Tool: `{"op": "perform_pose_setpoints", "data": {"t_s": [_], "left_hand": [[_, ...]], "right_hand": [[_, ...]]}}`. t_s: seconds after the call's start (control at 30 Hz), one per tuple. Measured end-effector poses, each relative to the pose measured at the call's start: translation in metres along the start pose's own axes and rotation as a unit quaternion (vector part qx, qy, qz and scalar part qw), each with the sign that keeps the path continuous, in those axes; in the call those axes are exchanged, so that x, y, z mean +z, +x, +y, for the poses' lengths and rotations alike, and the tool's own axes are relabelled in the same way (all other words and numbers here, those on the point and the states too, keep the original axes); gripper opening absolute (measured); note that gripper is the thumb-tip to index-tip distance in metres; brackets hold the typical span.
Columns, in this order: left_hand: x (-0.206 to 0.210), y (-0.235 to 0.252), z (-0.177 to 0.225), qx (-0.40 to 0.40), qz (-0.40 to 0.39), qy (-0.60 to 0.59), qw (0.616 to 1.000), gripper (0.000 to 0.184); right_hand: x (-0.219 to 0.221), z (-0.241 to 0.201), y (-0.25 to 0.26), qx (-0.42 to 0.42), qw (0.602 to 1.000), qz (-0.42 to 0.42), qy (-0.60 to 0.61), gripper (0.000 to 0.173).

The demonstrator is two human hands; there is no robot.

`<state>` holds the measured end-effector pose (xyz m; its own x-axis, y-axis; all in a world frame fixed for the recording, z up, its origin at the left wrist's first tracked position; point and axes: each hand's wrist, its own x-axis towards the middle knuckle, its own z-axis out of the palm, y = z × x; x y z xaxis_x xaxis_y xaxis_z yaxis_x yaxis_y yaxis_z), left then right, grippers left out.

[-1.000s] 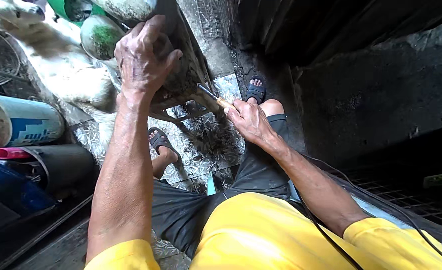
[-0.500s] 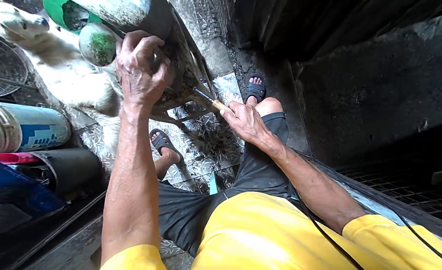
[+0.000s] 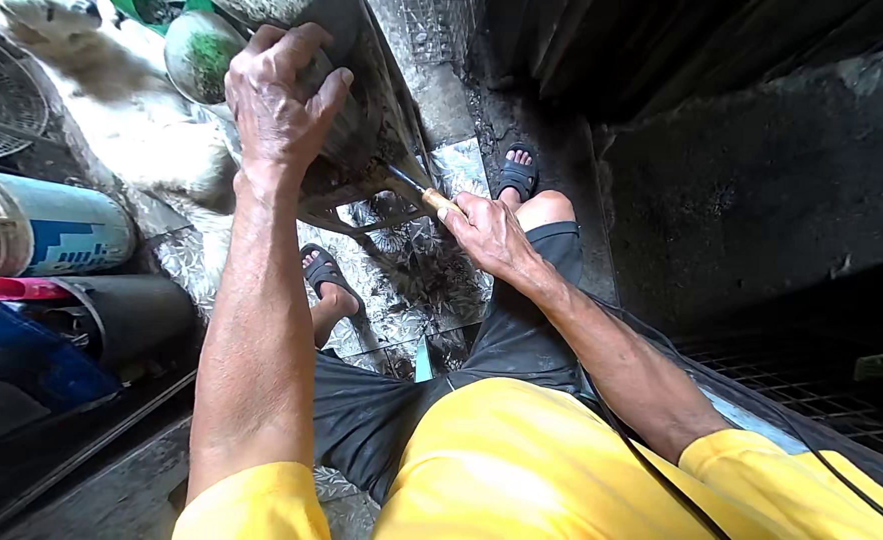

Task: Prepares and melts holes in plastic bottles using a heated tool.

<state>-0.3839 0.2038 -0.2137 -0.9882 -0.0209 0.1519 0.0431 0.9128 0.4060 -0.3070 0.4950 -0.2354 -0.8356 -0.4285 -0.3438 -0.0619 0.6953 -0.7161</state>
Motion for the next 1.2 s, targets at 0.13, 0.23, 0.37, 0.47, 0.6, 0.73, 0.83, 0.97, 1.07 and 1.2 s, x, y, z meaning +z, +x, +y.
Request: {"op": "perform_pose_setpoints", "data": {"t_s": [0.13, 0.23, 0.37, 0.47, 0.6, 0.73, 0.83, 0.97, 1.07, 1.2], "left_hand": [[-0.002, 0.003, 0.001, -0.001, -0.004, -0.008, 1.000, 0.044], [-0.003, 0.003, 0.001, -0.006, -0.008, -0.008, 1.000, 0.044], [-0.002, 0.004, 0.001, -0.004, -0.007, -0.006, 1.000, 0.044], [-0.001, 0.005, 0.001, 0.004, 0.001, -0.011, 1.000, 0.044], [-0.002, 0.006, 0.001, -0.011, -0.003, -0.012, 1.000, 0.042], [-0.002, 0.008, 0.004, -0.028, -0.009, -0.011, 1.000, 0.039], [-0.003, 0.008, 0.006, -0.036, -0.011, 0.003, 0.999, 0.041], [-0.007, 0.005, 0.013, -0.052, -0.021, 0.016, 0.998, 0.047], [-0.007, 0.005, 0.011, -0.057, -0.013, 0.011, 0.998, 0.046], [-0.009, 0.005, 0.016, -0.077, -0.025, 0.015, 0.997, 0.048]], "right_hand": [[0.000, -0.003, 0.003, 0.002, 1.000, 0.001, -0.002, 0.037], [0.000, -0.005, 0.004, 0.003, 1.000, 0.000, -0.010, 0.038], [0.002, -0.007, 0.008, 0.002, 1.000, 0.000, -0.026, 0.039], [0.004, -0.009, 0.009, -0.002, 0.999, 0.005, -0.033, 0.040], [0.003, -0.011, 0.005, -0.011, 0.999, 0.018, -0.029, 0.040], [0.002, -0.007, 0.007, -0.011, 0.999, 0.022, -0.031, 0.041], [0.004, -0.009, 0.010, -0.003, 0.999, 0.013, -0.034, 0.040], [0.007, -0.010, 0.010, -0.011, 0.999, 0.021, -0.027, 0.040], [0.008, -0.012, 0.008, -0.012, 0.999, 0.028, -0.025, 0.039], [0.008, -0.012, 0.008, -0.006, 0.999, 0.030, -0.032, 0.040]]}}
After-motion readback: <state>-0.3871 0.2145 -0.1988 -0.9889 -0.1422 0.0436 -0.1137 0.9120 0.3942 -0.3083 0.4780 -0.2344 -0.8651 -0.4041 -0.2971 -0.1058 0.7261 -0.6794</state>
